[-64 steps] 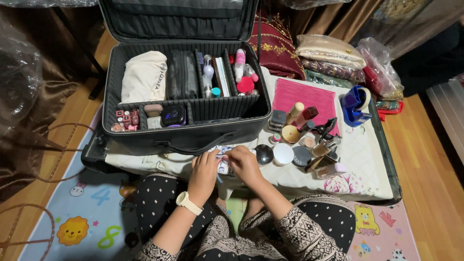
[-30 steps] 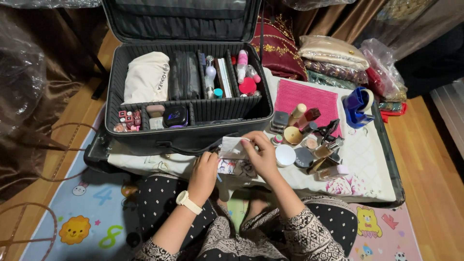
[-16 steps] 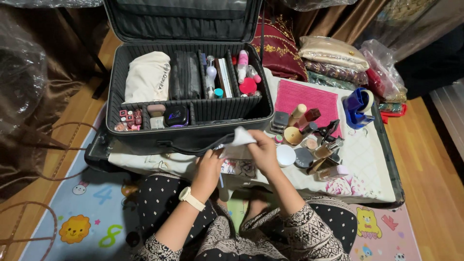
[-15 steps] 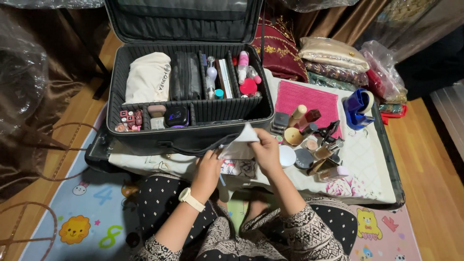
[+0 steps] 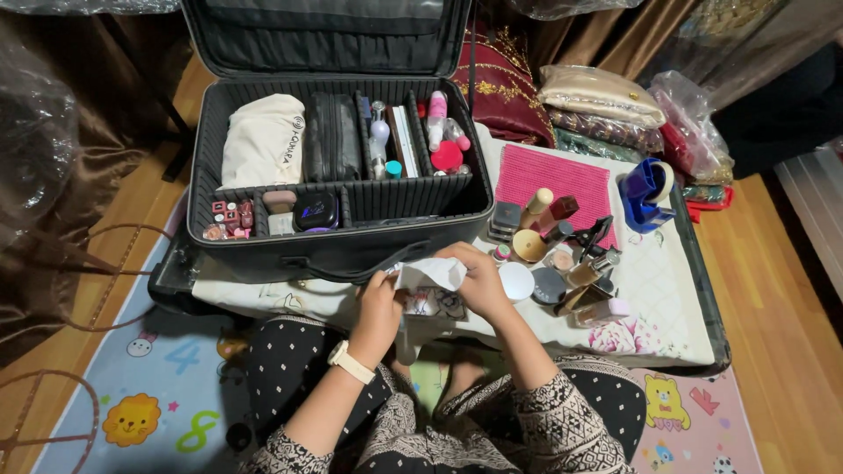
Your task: Organizing and cleaning makeup products inside a professional makeup case
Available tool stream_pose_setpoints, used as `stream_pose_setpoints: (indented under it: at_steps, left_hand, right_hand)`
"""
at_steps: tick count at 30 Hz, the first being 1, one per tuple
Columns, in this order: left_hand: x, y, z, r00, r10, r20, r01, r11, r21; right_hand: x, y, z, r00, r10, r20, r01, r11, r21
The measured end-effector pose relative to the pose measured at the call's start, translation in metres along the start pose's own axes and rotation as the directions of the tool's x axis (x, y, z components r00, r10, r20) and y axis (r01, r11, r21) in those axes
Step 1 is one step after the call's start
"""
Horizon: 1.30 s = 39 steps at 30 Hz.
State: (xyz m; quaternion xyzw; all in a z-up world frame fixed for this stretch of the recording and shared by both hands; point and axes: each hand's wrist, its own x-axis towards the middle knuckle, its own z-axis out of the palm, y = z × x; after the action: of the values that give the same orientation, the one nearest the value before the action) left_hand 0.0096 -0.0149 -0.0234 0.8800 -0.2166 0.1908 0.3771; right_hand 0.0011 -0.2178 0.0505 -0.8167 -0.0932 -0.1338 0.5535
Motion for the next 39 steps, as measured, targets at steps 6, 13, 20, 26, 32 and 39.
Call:
stream_pose_setpoints:
  at_steps: [6,13,20,26,32,39]
  left_hand:
    - [0.004,0.006,-0.008,0.992,-0.092,0.09,0.103,0.987,-0.122]
    - [0.008,0.013,-0.012,0.996,-0.057,0.062,0.065,0.99,-0.129]
    - [0.028,0.043,-0.018,1.0,0.009,-0.005,-0.01,0.96,-0.281]
    - [0.024,0.051,-0.001,0.993,-0.036,-0.115,0.011,0.977,-0.213]
    - [0.022,0.049,-0.009,0.996,0.09,0.002,-0.088,0.973,-0.213]
    - [0.024,0.037,-0.036,0.976,0.159,0.151,-0.15,0.986,-0.071]
  right_hand:
    - [0.003,-0.006,-0.001,0.955,0.108,-0.278,-0.05,0.977,0.209]
    - [0.005,-0.014,0.0,0.909,0.225,-0.352,-0.091,0.929,0.359]
    - [-0.007,-0.029,-0.004,0.921,0.033,-0.389,-0.024,0.999,0.029]
    - [-0.034,-0.001,0.005,0.843,0.142,-0.519,-0.179,0.984,-0.021]
    - [-0.049,0.021,0.027,0.887,0.085,-0.453,-0.225,0.938,-0.264]
    - [-0.071,0.04,0.052,0.804,0.246,-0.541,-0.226,0.969,0.104]
